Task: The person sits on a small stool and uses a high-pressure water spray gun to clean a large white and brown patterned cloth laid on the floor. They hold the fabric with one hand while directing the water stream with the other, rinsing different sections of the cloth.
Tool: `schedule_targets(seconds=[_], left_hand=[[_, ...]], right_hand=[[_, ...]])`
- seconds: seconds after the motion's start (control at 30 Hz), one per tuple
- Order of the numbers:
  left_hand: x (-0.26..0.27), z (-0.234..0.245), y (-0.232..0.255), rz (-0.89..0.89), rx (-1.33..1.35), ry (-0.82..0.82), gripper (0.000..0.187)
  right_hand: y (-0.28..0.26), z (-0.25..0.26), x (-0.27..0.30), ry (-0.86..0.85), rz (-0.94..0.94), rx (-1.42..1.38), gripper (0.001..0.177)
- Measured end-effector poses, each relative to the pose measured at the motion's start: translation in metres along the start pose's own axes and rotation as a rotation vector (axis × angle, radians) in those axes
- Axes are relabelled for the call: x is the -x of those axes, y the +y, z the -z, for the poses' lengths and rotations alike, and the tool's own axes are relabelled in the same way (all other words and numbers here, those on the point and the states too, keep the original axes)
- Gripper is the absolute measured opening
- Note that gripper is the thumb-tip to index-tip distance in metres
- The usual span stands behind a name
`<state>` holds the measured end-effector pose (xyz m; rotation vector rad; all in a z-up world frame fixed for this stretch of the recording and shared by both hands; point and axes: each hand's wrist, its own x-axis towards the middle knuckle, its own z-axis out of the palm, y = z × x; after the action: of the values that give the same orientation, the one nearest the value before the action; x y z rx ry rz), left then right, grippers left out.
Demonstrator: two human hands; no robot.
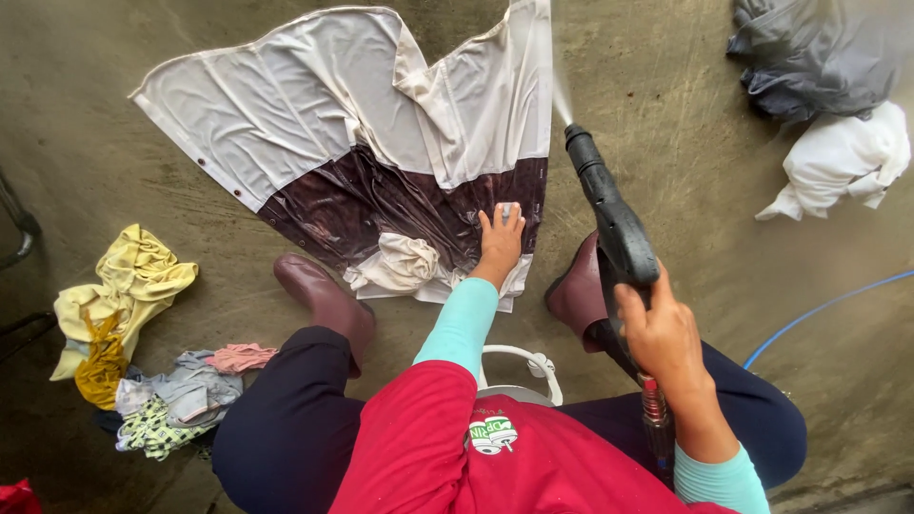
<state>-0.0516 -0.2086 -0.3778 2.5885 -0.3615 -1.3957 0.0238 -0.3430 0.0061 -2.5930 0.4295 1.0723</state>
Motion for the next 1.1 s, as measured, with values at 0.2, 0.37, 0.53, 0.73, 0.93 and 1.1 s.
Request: schedule_targets(seconds=[0.2, 0.37, 0.53, 0.73, 0.93, 1.1], left_hand=[[-0.003, -0.007, -0.006, -0.023, 0.000, -0.019, 0.058], [0.080, -0.020, -0.019, -0.097, 0.080, 0.656, 0.047], [0.209, -0.039, -0.059, 0.186, 0.078, 0.340, 0.088], [0.166, -0.076, -0.113, 0.362, 0.055, 0.651, 0.029], [0.113, -0.018, -0.143, 0.559, 0.812, 0.992, 0.006], [0.174, 0.160, -0.090, 0.120, 1.267, 1.324, 0.024]], right_hand=[[-0.018, -0.020, -0.017, -0.162, -0.046, 0.151, 0.068], [-0.042, 0.019, -0.004, -0.075, 0.004, 0.090, 0.070], [-0.024, 0.018, -0.002, -0.085, 0.061, 0.007, 0.064], [-0.004, 0.010, 0.044, -0.194, 0.017, -0.096, 0.069], [0.092, -0.044, 0.022, -0.138, 0.007, -0.374, 0.062], [0.095, -0.072, 0.017, -0.277, -0.131, -0.156, 0.074]])
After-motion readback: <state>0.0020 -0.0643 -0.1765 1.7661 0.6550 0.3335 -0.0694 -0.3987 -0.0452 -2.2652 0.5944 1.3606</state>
